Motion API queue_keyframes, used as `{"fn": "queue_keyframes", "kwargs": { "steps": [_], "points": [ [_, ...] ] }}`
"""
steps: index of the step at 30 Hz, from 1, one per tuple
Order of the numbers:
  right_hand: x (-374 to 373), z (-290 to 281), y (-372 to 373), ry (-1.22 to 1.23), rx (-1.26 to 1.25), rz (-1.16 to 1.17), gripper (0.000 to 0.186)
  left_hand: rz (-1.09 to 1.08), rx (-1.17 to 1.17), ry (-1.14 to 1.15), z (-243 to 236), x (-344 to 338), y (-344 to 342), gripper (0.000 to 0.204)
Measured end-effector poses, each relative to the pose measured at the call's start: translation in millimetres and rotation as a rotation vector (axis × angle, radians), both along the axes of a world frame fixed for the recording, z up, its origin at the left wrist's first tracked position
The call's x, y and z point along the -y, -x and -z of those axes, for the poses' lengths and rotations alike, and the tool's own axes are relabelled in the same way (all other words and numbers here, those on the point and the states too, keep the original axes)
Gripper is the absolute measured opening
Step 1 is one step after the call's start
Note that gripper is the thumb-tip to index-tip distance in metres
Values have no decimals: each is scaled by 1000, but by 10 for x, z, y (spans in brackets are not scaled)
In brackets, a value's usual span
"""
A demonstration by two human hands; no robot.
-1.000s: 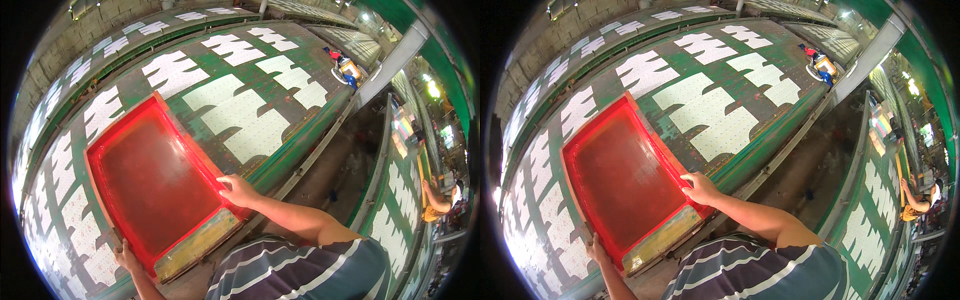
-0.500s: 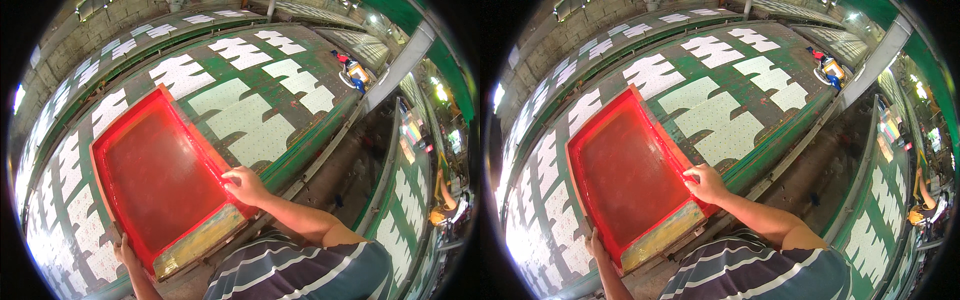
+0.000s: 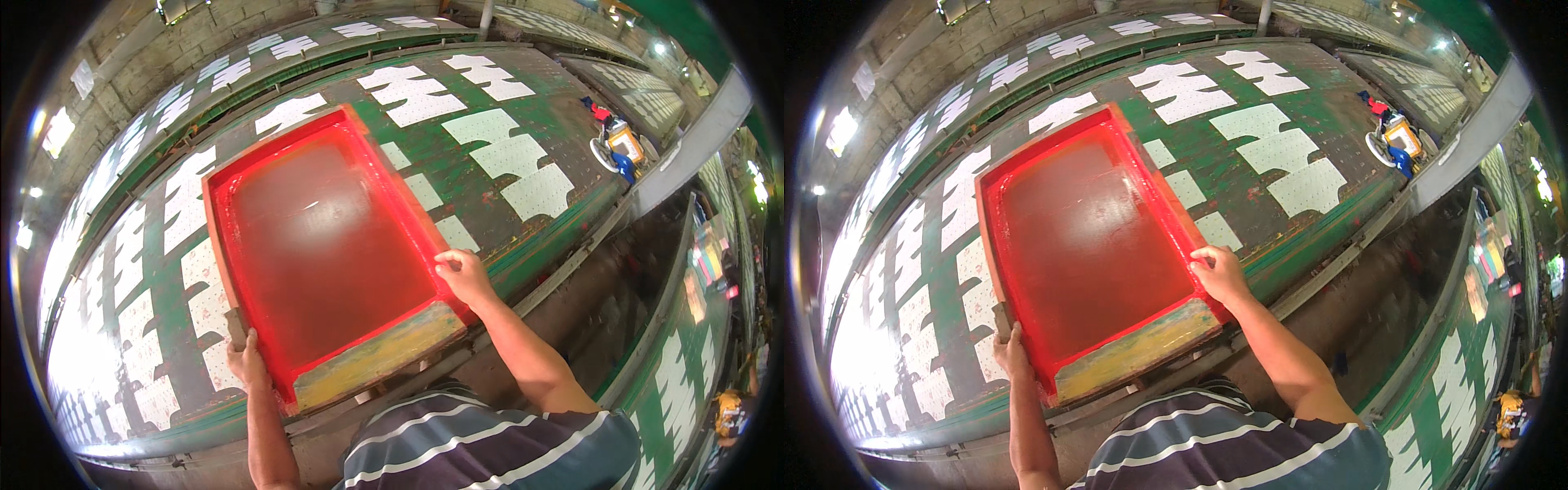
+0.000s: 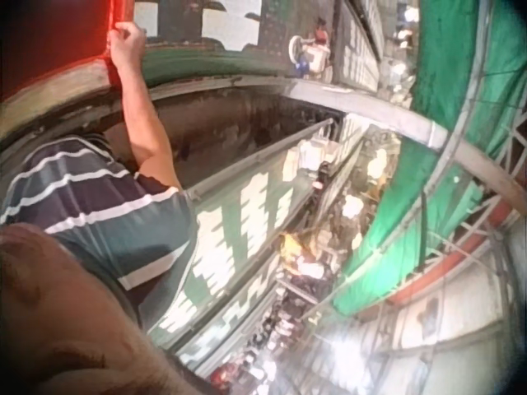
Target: The person repeatedly positions a red screen-printing frame over white fabric pieces on a green conveyor and uses a squeegee to pull ink across the screen. The person moves the frame to successive pieces along the line and continues the same squeegee strokes throughout the clip.
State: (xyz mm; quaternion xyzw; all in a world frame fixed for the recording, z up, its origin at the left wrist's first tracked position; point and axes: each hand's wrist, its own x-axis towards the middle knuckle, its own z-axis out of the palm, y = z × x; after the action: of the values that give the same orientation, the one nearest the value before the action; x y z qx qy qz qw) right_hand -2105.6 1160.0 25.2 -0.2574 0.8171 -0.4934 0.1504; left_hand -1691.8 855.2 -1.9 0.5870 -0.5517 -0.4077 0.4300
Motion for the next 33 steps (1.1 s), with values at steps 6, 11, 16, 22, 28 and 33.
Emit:
{"fn": "queue_keyframes", "kwargs": {
  "steps": [6, 11, 16, 22, 28, 33],
  "points": [
    [-544, 194, 823, 12, 55, 39, 25, -36, 123, -38, 75, -601, 870, 34],
    [-826, 218, 1213, -15, 107, 55, 23, -15, 26, -6, 187, -827, 1255, 34],
    [-954, 296, 1432, 34, 115, 46, 21, -64, 114, 16, 290, -963, 1381, 37],
    [-1062, 364, 1606, 67, 150, 1, 23, -78, 230, 39, 216, -1079, 1483, 46],
    [-1170, 401, 1739, 56, 258, -34, 26, -100, 317, 42, -14, -1249, 1673, 50],
    [-1193, 318, 1755, 53, 264, -61, 32, -129, 370, 101, 47, -1253, 1713, 49]
  ]
}}
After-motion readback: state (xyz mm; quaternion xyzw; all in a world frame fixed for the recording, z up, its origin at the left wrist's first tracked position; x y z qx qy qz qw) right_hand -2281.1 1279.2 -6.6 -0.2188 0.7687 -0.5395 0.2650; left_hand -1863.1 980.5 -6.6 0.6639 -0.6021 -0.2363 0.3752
